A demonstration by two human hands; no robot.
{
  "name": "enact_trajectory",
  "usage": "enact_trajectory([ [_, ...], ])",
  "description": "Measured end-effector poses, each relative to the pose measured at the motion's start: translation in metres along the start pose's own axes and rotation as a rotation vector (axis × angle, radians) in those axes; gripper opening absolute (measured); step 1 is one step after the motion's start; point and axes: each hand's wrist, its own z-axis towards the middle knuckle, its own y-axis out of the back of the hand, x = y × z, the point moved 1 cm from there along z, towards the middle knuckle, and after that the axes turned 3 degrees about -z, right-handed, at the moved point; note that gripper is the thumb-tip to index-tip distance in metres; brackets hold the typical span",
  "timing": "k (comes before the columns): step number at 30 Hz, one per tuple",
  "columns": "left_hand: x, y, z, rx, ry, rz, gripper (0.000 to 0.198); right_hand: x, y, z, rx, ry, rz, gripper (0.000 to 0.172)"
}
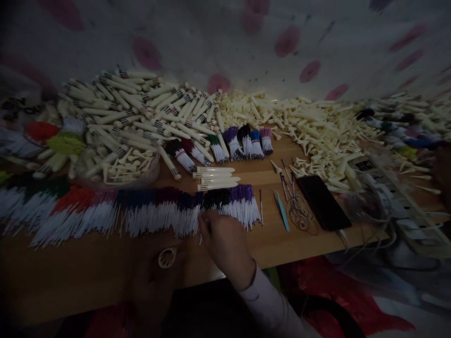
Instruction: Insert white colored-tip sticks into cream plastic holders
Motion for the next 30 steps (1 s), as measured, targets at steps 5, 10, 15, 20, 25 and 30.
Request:
enact_trajectory([
  [5,0.004,0.005,0.008,0.012,-0.021,-0.038,0.01,-0.001,0.009,0.006,-0.054,-0.016,-0.02,0.019],
  [10,0.007,0.0,0.007,0.008,-0.04,-0.067,0.009,-0.015,0.013,-0.003,-0.099,-0.064,-0.022,0.018],
  [15,0.008,-0.003,0.002,0.012,0.013,-0.087,0.01,-0.006,-0.008,0.002,-0.001,-0.072,-0.074,0.016],
  [20,0.008,-0.001,0.0,0.013,0.035,-0.044,0.012,0.011,-0.009,0.016,0.072,-0.081,-0.215,0.018],
  [25,0.002,-0.002,0.006,0.003,-0.01,-0.064,0.01,0.021,-0.002,0.024,0.107,-0.099,-0.321,0.018],
  [30,-0.003,-0.002,0.012,0.012,-0.07,-0.062,0.012,0.023,-0.002,0.028,0.142,-0.119,-0.388,0.019],
])
